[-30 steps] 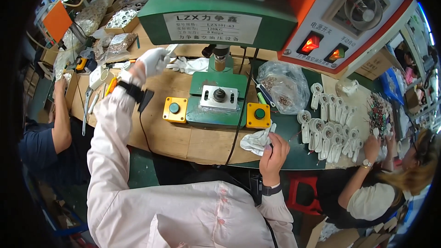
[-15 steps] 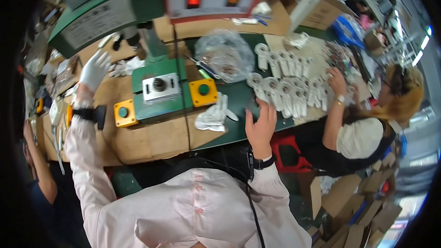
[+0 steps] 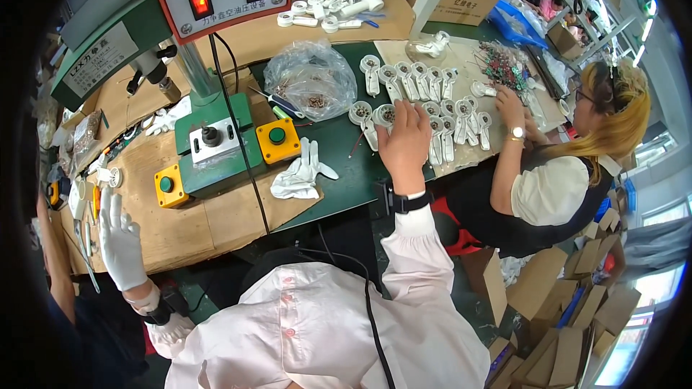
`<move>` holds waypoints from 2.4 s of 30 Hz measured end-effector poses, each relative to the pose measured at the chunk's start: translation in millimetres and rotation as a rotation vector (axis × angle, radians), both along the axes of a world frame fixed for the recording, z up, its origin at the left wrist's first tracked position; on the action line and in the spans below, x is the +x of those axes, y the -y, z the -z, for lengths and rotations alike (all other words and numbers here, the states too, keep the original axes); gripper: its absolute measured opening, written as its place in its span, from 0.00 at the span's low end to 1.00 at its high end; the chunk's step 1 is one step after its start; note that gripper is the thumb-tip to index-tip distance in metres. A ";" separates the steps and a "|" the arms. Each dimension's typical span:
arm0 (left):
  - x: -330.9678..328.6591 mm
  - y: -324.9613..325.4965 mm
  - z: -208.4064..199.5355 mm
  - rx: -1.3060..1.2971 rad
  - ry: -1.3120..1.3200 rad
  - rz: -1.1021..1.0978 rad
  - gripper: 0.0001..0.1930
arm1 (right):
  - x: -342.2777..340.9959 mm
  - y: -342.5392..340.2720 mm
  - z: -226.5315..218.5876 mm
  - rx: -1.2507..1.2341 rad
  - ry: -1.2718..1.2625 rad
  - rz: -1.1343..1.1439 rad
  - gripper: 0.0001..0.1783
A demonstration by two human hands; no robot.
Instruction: The person assembles fan components by placing a motor into a housing, pressing two buttons on a machine, and wiping the assembly with a cloth before placing it on the table.
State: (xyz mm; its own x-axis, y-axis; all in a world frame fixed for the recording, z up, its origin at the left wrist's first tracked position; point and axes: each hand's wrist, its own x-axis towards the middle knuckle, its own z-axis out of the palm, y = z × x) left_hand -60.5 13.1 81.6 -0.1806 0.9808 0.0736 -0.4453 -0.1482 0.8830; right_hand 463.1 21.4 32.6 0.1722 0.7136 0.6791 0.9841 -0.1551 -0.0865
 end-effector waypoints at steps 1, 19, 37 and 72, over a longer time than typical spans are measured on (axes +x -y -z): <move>8.6 4.8 -1.2 0.001 -0.001 0.002 0.28 | 3.4 -2.6 0.6 0.028 0.062 -0.022 0.30; 202.3 32.0 45.9 -0.332 0.680 0.755 0.29 | -175.3 46.1 -62.3 -0.263 -0.262 -0.715 0.38; 172.8 40.2 59.6 -0.299 0.636 0.799 0.26 | -159.3 34.1 -55.1 -0.361 -0.440 -1.102 0.14; 173.7 39.9 73.5 -0.303 0.747 0.757 0.22 | -179.6 28.6 -57.5 -0.258 -0.173 -1.052 0.11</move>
